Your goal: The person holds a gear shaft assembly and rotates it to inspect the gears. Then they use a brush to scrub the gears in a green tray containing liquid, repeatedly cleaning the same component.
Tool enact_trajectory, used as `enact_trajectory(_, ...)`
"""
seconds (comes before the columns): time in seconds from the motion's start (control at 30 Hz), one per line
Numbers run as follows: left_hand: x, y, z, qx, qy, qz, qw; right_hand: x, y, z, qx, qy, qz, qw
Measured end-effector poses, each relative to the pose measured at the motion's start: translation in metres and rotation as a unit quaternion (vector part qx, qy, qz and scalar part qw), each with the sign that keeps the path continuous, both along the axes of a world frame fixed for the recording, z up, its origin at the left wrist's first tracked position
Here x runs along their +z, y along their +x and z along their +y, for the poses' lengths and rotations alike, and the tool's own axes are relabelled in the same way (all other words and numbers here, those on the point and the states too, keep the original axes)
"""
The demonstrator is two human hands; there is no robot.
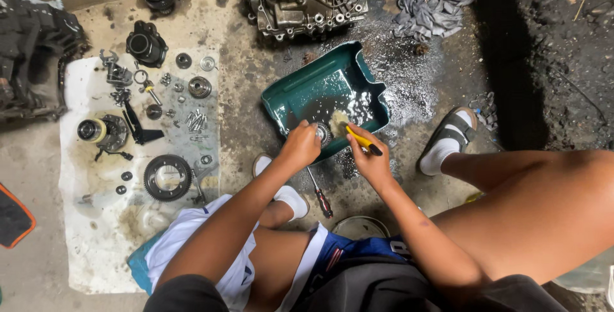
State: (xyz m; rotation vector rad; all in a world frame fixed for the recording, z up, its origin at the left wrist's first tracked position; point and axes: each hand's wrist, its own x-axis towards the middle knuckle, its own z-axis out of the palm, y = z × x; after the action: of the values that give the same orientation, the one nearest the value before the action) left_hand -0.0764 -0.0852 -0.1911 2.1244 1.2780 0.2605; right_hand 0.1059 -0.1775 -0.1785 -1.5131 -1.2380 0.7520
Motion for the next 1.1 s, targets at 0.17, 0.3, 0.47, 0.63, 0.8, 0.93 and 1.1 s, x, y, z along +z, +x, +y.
enact_trajectory(0.17,0.001,0.000,0.001,-0.017,0.006,-0.009,1.000,0.009,0.002,0.006,0.024,-0.032,0.000,0.999)
enact_trajectory(0.3,0.001,0.004,-0.001,-0.016,-0.004,0.007,1.000,0.007,0.006,0.007,0.023,-0.001,-0.033,0.999)
enact_trajectory(0.47,0.003,0.008,0.000,-0.022,0.004,0.000,1.000,0.004,0.009,0.004,0.034,-0.036,-0.042,0.998)
enact_trajectory(0.63,0.003,0.006,0.000,-0.033,-0.002,0.002,0.999,0.009,0.007,0.003,0.072,0.048,-0.041,0.995)
enact_trajectory(0.8,0.006,0.005,0.001,-0.055,0.015,0.014,0.998,0.009,0.013,0.008,0.052,-0.042,-0.035,0.997)
enact_trajectory(0.93,0.013,0.010,0.001,-0.074,0.025,-0.006,0.997,-0.004,0.016,0.033,-0.002,-0.089,0.017,0.996)
enact_trajectory(1.1,0.021,0.015,-0.003,0.001,-0.032,-0.054,0.998,-0.020,0.013,0.071,0.038,-0.100,-0.049,0.993)
